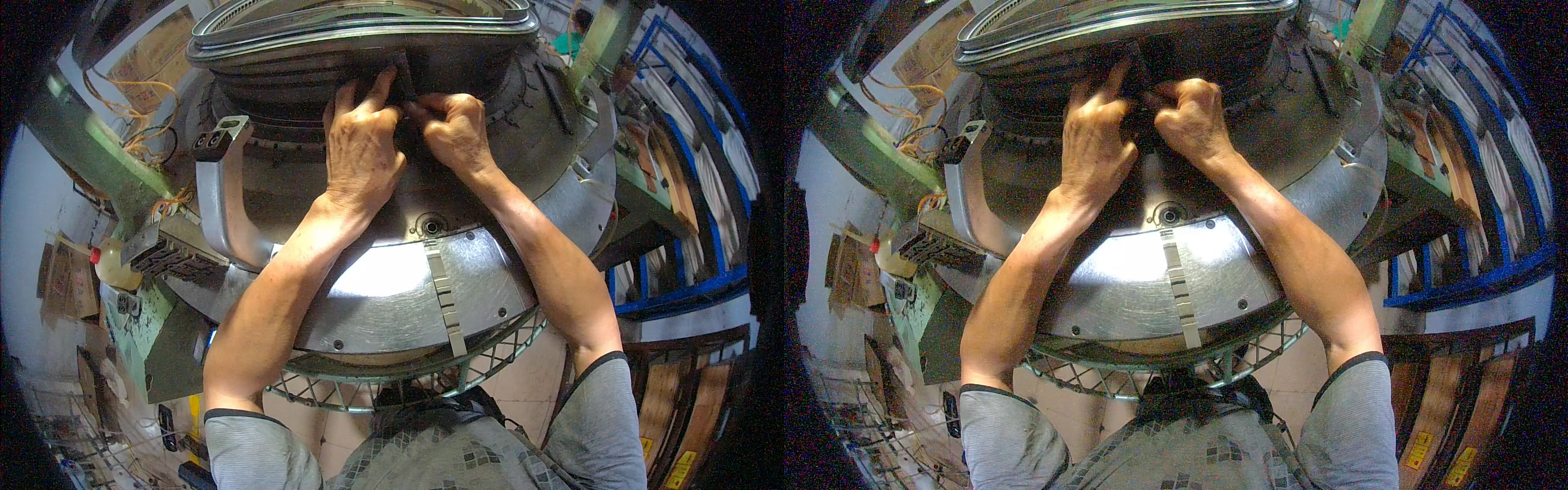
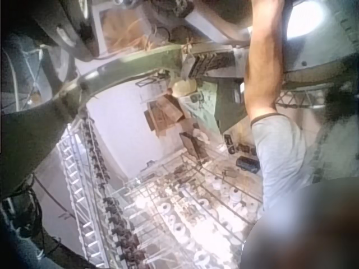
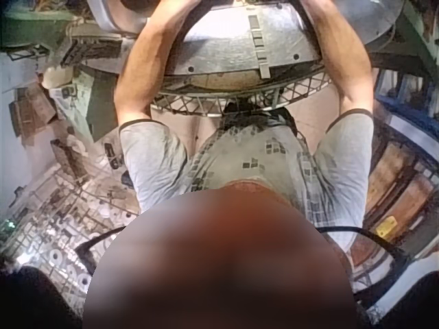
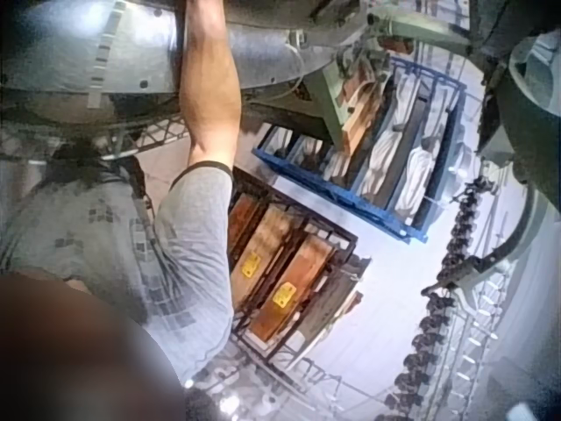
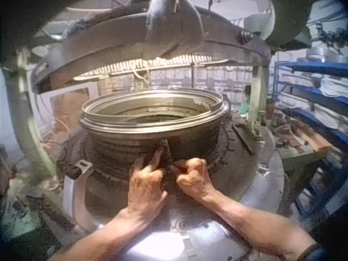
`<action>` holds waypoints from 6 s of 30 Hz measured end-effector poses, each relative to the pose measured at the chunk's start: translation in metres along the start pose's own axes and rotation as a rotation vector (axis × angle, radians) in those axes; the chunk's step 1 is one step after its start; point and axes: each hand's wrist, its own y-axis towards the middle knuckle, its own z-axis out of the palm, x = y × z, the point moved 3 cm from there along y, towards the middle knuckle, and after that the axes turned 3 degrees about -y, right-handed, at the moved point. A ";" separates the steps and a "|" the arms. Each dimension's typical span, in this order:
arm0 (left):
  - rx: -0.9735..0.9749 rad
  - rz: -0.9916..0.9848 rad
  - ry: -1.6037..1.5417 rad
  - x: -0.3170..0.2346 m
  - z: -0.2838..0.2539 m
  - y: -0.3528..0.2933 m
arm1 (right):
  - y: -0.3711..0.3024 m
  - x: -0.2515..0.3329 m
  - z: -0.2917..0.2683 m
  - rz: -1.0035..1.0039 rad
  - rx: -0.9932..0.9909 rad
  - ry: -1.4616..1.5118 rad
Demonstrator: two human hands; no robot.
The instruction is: The person repeatedly picks up small rectangular metal pieces from a wooden tray and inserts them into slots on a large circular metal machine. The person handles the pieces one at a time, placing them into the machine's rim.
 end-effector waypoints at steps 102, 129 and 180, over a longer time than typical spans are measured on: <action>0.173 0.036 0.149 0.005 0.010 -0.001 | 0.001 0.007 -0.003 0.091 0.022 -0.097; 0.173 0.048 0.189 0.003 0.010 0.001 | 0.003 0.005 -0.003 0.142 0.037 -0.149; 0.927 0.345 0.420 0.048 -0.014 0.027 | -0.047 0.009 0.013 0.244 0.131 0.012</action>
